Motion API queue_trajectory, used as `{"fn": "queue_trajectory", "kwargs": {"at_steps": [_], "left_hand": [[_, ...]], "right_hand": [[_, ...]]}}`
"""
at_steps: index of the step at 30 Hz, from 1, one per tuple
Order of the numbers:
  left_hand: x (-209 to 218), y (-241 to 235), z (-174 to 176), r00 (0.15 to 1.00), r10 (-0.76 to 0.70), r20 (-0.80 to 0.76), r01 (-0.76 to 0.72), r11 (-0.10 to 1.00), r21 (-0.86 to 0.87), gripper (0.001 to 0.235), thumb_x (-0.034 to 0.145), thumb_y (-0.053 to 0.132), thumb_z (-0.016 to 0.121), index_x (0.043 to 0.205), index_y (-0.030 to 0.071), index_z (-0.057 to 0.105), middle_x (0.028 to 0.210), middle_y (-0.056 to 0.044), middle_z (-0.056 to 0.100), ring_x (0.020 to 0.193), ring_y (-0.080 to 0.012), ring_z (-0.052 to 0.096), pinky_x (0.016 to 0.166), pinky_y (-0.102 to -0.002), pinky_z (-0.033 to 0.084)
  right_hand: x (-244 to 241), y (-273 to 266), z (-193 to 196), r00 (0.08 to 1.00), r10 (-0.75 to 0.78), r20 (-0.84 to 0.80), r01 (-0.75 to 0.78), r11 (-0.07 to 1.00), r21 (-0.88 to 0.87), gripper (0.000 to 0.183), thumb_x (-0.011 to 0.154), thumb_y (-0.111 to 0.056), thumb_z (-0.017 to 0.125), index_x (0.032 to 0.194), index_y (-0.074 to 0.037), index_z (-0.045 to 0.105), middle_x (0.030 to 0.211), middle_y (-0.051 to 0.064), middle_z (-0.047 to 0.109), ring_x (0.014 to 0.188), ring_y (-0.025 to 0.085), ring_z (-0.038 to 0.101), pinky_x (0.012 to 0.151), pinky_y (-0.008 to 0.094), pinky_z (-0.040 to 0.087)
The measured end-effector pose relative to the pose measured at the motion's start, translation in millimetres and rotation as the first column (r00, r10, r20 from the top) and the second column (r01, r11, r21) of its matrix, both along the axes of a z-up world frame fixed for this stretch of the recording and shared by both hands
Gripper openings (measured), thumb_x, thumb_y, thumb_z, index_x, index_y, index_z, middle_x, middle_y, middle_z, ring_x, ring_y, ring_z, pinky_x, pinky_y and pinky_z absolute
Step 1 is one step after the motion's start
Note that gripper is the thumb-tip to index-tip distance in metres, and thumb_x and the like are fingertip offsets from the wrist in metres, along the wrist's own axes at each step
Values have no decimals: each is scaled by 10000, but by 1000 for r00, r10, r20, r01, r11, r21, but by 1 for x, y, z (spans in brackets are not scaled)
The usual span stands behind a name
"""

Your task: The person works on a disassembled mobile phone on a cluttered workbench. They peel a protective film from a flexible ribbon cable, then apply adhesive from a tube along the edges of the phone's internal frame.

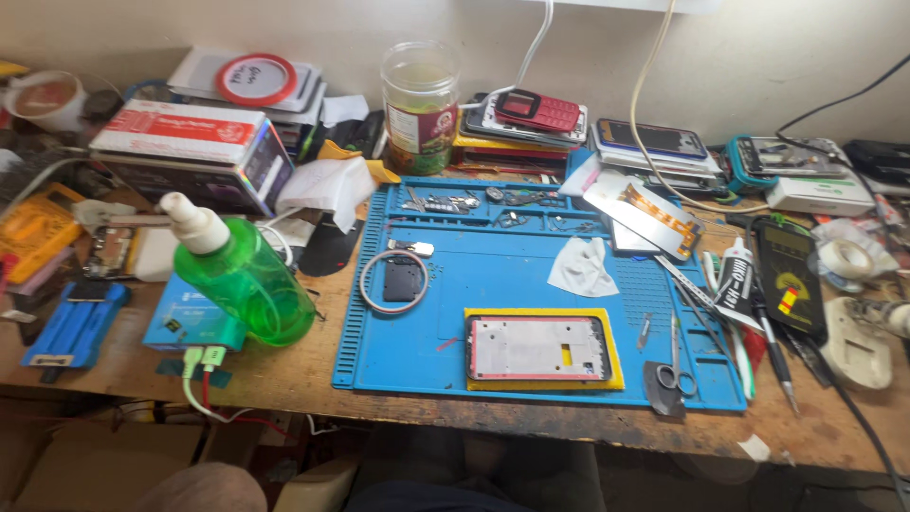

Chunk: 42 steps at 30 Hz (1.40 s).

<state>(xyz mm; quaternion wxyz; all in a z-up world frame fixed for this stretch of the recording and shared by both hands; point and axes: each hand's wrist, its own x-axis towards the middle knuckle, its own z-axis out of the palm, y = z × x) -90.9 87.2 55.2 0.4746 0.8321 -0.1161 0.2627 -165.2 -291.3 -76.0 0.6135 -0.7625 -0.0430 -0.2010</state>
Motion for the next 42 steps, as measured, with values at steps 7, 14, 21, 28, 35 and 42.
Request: {"fn": "queue_trajectory", "kwargs": {"at_steps": [7, 14, 21, 28, 35, 42], "left_hand": [[-7, 2, 26, 999, -4, 41, 3, 1000, 30, 687, 897, 255, 817, 1465, 35, 499, 1416, -148, 605, 1313, -280, 595, 1126, -404, 484], [-28, 33, 69, 965, 108, 238, -85, 991, -102, 779, 882, 290, 825, 1509, 28, 445, 1463, -159, 571, 1342, -281, 569, 1133, -416, 468], [-98, 81, 22, 920, 259, 294, -206, 958, -199, 871, 867, 325, 832, 1553, 21, 391, 1511, -169, 536, 1372, -282, 543, 1140, -428, 453], [-72, 73, -60, 954, 300, 20, -301, 952, 52, 928, 816, 298, 847, 1578, 83, 364, 1448, -188, 607, 1334, -337, 619, 1094, -457, 524], [-64, 54, -75, 950, 270, 157, -276, 961, 22, 851, 889, 189, 826, 1565, 29, 336, 1405, -233, 578, 1304, -385, 621, 1097, -470, 522], [-45, 95, -85, 901, 398, 170, -408, 912, 28, 897, 817, 262, 866, 1516, -9, 375, 1354, -229, 617, 1191, -355, 652, 988, -449, 537]], "right_hand": [[2, 31, -25, 1000, 22, -8, -21, 998, 52, 422, 865, -101, 759, 1281, -109, 693, 1202, 110, 747, 1122, 251, 721, 1041, 338, 553], [32, 65, -30, 997, 76, 11, -76, 997, 34, 391, 878, -73, 734, 1267, -87, 694, 1183, 115, 745, 1092, 240, 724, 1013, 326, 559], [71, 108, -34, 992, 107, 60, -108, 994, 13, 362, 891, -45, 709, 1252, -65, 694, 1164, 120, 742, 1063, 229, 727, 985, 314, 566], [64, 143, -45, 989, 140, 46, -141, 990, 11, 335, 904, -18, 684, 1238, -44, 695, 1146, 125, 740, 1033, 218, 730, 956, 302, 572], [78, 185, -39, 976, 206, 69, -208, 978, 18, 310, 917, 10, 659, 1223, -22, 695, 1127, 130, 738, 1003, 206, 733, 928, 290, 578], [87, 146, -30, 990, 88, 108, -88, 996, -3, 287, 930, 38, 633, 1208, 0, 695, 1108, 135, 736, 973, 195, 736, 900, 278, 584]]}}
